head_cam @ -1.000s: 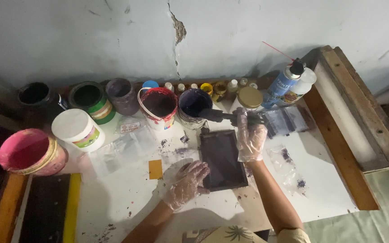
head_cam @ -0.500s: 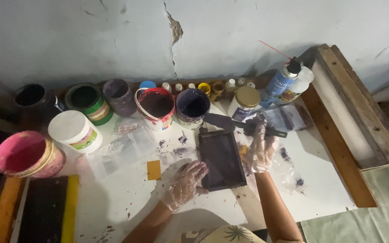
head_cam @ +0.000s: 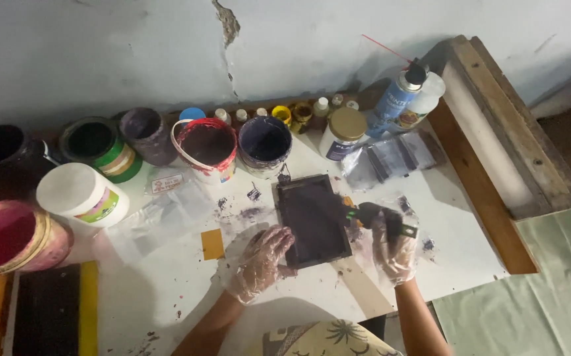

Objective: Preparing a screen for printing by applying and spreading ink using a manual spatula tool.

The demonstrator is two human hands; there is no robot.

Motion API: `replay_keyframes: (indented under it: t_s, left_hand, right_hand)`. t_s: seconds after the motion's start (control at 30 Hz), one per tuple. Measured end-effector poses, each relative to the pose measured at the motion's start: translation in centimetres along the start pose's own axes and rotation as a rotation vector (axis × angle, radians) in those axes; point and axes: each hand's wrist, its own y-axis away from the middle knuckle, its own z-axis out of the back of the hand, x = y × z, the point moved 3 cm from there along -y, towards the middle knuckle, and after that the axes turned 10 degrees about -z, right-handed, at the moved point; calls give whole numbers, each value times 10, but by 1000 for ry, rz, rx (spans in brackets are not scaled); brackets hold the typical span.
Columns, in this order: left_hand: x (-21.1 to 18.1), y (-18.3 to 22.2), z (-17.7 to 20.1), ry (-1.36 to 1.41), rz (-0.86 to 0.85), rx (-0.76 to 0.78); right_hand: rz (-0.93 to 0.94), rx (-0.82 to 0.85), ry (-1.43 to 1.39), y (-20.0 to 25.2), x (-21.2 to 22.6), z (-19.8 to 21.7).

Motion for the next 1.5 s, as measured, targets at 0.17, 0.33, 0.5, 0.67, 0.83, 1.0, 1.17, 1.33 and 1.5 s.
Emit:
replay_keyframes:
  t_s: [0.17,0.33,0.5,0.67,0.83,1.0,1.17,1.33,1.5]
  left_hand:
    - [-2,-2,3,-22,-12,-29]
    - [3,3,-7,-66,-28,40]
    - [1,3,-7,29,6,-32]
    - [-2,-2,-2,43,78,95]
    - [2,6,-12,31,81,106]
    - [-2,0,-3,-81,41,93]
    - [-1,-5,4,-13,-31,-53]
    - [-1,-3,0,16,-2,-24]
    - [-3,-4,4,36,46,38]
  right_hand:
    - [762,-188,1071,49,-29,-11]
    - [45,259,-103,-9,54,-4]
    - [-57,301,-119,0,34,-10]
    - [14,297,-108,-8,50,-9]
    - [42,284,-62,-2,41,-12]
    - [35,299,-76,-5,47,-12]
    - [47,274,-59,-1,40,-12]
    - [-39,330,-91,-6,46,-15]
    - [8,292,-49,-1,39,-16]
